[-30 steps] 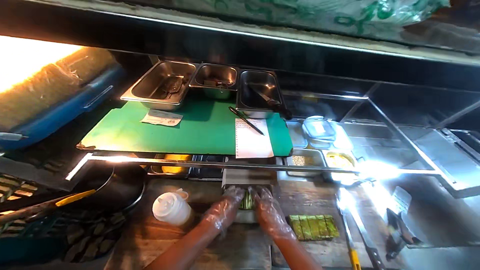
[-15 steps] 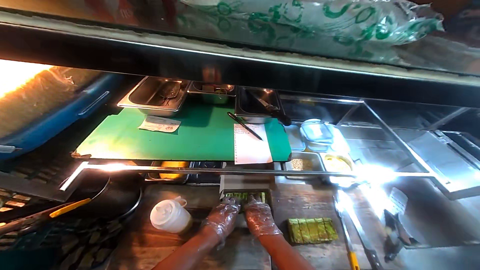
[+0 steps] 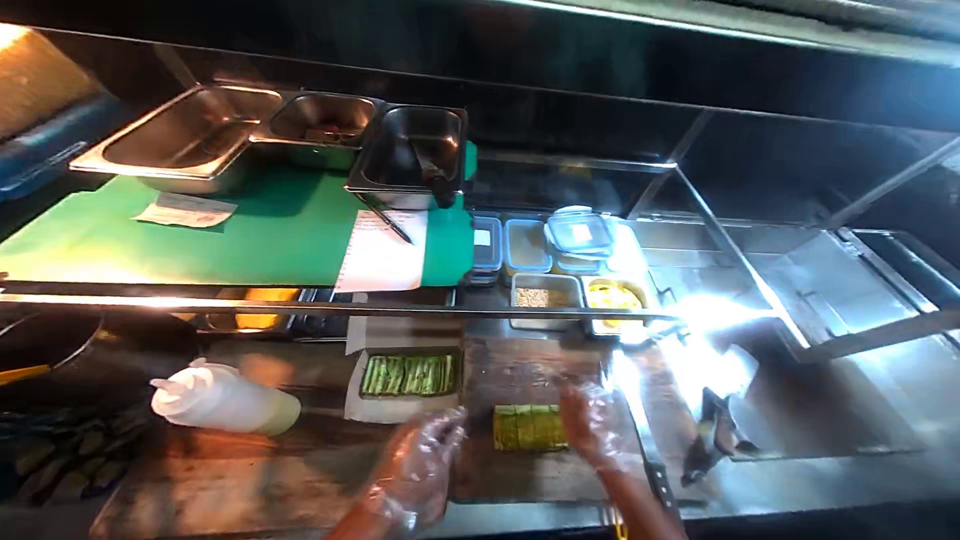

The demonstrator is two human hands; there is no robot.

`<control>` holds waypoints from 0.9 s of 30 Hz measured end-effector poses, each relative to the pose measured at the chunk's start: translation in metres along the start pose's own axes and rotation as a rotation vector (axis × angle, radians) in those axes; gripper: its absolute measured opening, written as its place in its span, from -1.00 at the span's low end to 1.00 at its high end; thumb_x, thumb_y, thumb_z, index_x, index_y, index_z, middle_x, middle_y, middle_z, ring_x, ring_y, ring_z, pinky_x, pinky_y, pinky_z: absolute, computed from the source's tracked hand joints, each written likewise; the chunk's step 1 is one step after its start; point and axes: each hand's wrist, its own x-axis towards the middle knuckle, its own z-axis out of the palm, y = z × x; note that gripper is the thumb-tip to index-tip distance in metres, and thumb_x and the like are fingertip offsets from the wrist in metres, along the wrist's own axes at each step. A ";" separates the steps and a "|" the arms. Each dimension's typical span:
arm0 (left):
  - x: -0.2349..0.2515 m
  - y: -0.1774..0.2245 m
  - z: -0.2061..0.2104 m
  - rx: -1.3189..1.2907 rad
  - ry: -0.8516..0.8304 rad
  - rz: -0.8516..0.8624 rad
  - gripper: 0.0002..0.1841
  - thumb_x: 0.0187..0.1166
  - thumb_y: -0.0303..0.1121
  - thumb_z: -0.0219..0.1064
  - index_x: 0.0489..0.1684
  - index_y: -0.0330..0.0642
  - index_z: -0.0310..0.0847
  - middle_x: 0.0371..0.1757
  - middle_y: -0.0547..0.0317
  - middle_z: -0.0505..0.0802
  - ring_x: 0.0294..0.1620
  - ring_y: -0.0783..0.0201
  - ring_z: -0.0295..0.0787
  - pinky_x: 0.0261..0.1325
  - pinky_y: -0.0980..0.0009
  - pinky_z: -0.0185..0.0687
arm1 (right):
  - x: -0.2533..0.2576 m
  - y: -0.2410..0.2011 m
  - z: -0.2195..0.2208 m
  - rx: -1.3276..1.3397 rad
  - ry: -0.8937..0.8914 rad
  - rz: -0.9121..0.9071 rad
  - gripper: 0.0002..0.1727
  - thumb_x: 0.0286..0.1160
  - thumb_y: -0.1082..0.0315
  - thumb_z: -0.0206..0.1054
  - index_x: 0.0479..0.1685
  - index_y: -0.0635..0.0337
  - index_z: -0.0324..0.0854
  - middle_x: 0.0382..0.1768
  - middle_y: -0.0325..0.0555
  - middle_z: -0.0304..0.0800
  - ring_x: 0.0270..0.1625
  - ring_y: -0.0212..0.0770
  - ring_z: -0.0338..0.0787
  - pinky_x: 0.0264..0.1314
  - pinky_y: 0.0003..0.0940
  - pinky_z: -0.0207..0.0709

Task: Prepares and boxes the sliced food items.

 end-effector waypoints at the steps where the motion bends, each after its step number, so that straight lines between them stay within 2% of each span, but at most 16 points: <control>1: 0.006 0.014 0.019 -0.032 -0.066 -0.024 -0.54 0.67 -0.11 0.27 0.55 0.11 0.62 0.41 0.21 0.80 0.41 0.28 0.73 0.58 0.22 0.55 | 0.007 0.031 -0.010 -0.047 -0.177 0.078 -0.46 0.71 0.20 0.06 0.67 -0.11 0.49 0.55 0.07 0.62 0.64 0.07 0.54 0.72 0.13 0.31; 3: 0.031 0.041 0.049 0.122 -0.201 -0.092 -0.21 0.52 -0.10 0.38 0.86 0.23 0.19 0.64 0.16 0.62 0.60 0.12 0.57 0.66 0.06 0.42 | 0.022 0.069 -0.008 -0.088 -0.451 0.052 -0.19 0.53 0.14 0.31 0.87 -0.14 0.18 0.70 0.11 0.41 0.75 0.14 0.37 0.77 0.23 0.19; 4: 0.044 0.049 0.062 0.209 -0.243 -0.124 -0.08 0.41 -0.07 0.44 0.90 0.21 0.09 0.67 0.11 0.58 0.63 0.05 0.53 0.66 -0.01 0.42 | 0.026 0.079 -0.001 -0.115 -0.510 0.000 -0.06 0.40 0.05 0.44 0.89 -0.17 0.12 0.69 0.14 0.41 0.72 0.19 0.39 0.73 0.27 0.24; 5: 0.053 0.052 0.071 0.275 -0.270 -0.141 -0.05 0.34 -0.05 0.48 0.88 0.15 0.13 0.65 0.06 0.59 0.62 -0.01 0.53 0.63 -0.07 0.44 | 0.026 0.083 0.007 -0.136 -0.523 -0.036 0.02 0.27 0.00 0.53 0.88 -0.20 0.14 0.66 0.17 0.44 0.68 0.21 0.44 0.67 0.30 0.32; 6: 0.060 0.052 0.078 0.312 -0.285 -0.147 -0.13 0.32 -0.06 0.50 0.78 0.08 0.29 0.60 0.01 0.62 0.60 -0.05 0.54 0.61 -0.10 0.46 | 0.024 0.085 0.013 -0.130 -0.503 -0.040 0.00 0.20 0.01 0.57 0.83 -0.21 0.24 0.66 0.15 0.43 0.67 0.20 0.45 0.65 0.29 0.35; 7: 0.062 0.051 0.083 0.332 -0.287 -0.152 -0.22 0.29 -0.08 0.51 0.66 0.05 0.44 0.55 -0.01 0.65 0.57 -0.06 0.56 0.58 -0.10 0.49 | 0.019 0.086 0.018 -0.114 -0.474 -0.017 -0.06 0.20 0.05 0.56 0.77 -0.20 0.32 0.66 0.12 0.43 0.68 0.17 0.45 0.67 0.25 0.36; 9: 0.059 0.049 0.087 0.303 -0.252 -0.153 -0.36 0.27 -0.15 0.54 0.45 -0.05 0.57 0.45 -0.06 0.69 0.49 -0.06 0.62 0.53 -0.04 0.55 | 0.005 0.089 0.023 -0.045 -0.395 0.040 -0.18 0.27 0.11 0.53 0.68 -0.11 0.41 0.62 0.07 0.49 0.66 0.10 0.49 0.67 0.16 0.39; 13: 0.044 0.042 0.093 0.176 -0.157 -0.174 -0.49 0.26 -0.18 0.55 0.20 -0.16 0.62 0.31 -0.06 0.72 0.36 0.00 0.67 0.44 0.06 0.60 | -0.013 0.097 0.031 0.184 -0.261 0.034 -0.36 0.34 0.21 0.49 0.52 0.01 0.51 0.39 0.03 0.71 0.47 0.00 0.69 0.55 0.04 0.54; 17: 0.037 0.032 0.094 -0.027 -0.034 -0.262 -0.49 0.23 -0.22 0.58 0.16 -0.17 0.58 0.27 -0.08 0.72 0.29 0.05 0.70 0.37 0.10 0.63 | -0.014 0.105 0.036 0.541 -0.085 0.122 -0.33 0.15 0.23 0.58 0.40 0.10 0.57 0.22 0.02 0.78 0.27 -0.10 0.78 0.38 -0.05 0.65; 19: 0.027 0.024 0.089 -0.162 0.044 -0.200 -0.48 0.20 -0.26 0.60 0.14 -0.23 0.57 0.19 -0.11 0.75 0.21 0.05 0.73 0.31 0.12 0.65 | -0.018 0.104 0.035 0.854 -0.002 0.138 -0.34 0.12 0.35 0.60 0.36 0.22 0.56 0.15 0.02 0.78 0.12 -0.17 0.81 0.17 -0.20 0.75; 20: 0.019 0.019 0.085 -0.251 0.091 -0.148 -0.47 0.17 -0.28 0.62 0.12 -0.24 0.58 0.13 -0.07 0.77 0.15 0.11 0.75 0.26 0.16 0.68 | -0.021 0.098 0.034 1.042 0.005 0.148 -0.36 0.16 0.41 0.57 0.36 0.25 0.52 0.08 0.03 0.78 -0.01 -0.17 0.83 -0.02 -0.23 0.79; 21: 0.010 0.014 0.076 -0.343 0.140 -0.085 -0.47 0.14 -0.31 0.63 0.12 -0.24 0.59 0.10 -0.01 0.78 0.11 0.19 0.76 0.22 0.24 0.70 | -0.024 0.086 0.031 1.227 -0.008 0.160 -0.39 0.20 0.45 0.52 0.35 0.28 0.48 -0.04 0.08 0.80 -0.22 -0.11 0.84 -0.30 -0.21 0.78; 22: 0.001 0.010 0.062 -0.415 0.184 -0.020 -0.47 0.14 -0.33 0.64 0.12 -0.24 0.59 0.10 0.04 0.79 0.09 0.27 0.77 0.20 0.30 0.72 | -0.026 0.067 0.028 1.352 -0.048 0.158 -0.42 0.24 0.45 0.48 0.35 0.27 0.45 -0.10 0.10 0.80 -0.30 -0.07 0.83 -0.42 -0.18 0.76; 23: -0.006 0.002 0.045 -0.445 0.227 0.051 -0.47 0.14 -0.36 0.64 0.14 -0.23 0.60 0.11 0.09 0.80 0.10 0.33 0.77 0.21 0.35 0.74 | -0.026 0.045 0.025 1.415 -0.095 0.133 -0.42 0.25 0.45 0.48 0.35 0.26 0.45 -0.09 0.11 0.81 -0.28 -0.04 0.84 -0.41 -0.14 0.77; 25: -0.013 -0.020 0.000 -0.275 0.277 0.139 -0.45 0.19 -0.37 0.60 0.27 -0.17 0.65 0.23 0.15 0.83 0.22 0.35 0.78 0.36 0.33 0.71 | -0.023 -0.013 0.028 1.338 -0.155 -0.010 -0.41 0.24 0.46 0.52 0.36 0.30 0.49 0.02 0.07 0.82 -0.08 -0.07 0.87 -0.11 -0.11 0.83; 27: -0.003 -0.047 -0.047 0.075 0.202 0.154 -0.47 0.28 -0.34 0.52 0.35 -0.10 0.68 0.32 0.08 0.82 0.34 0.16 0.75 0.48 0.12 0.62 | -0.004 -0.079 0.040 0.974 -0.144 -0.226 -0.45 0.28 0.41 0.55 0.34 0.28 0.58 0.17 -0.03 0.79 0.17 -0.23 0.82 0.26 -0.24 0.76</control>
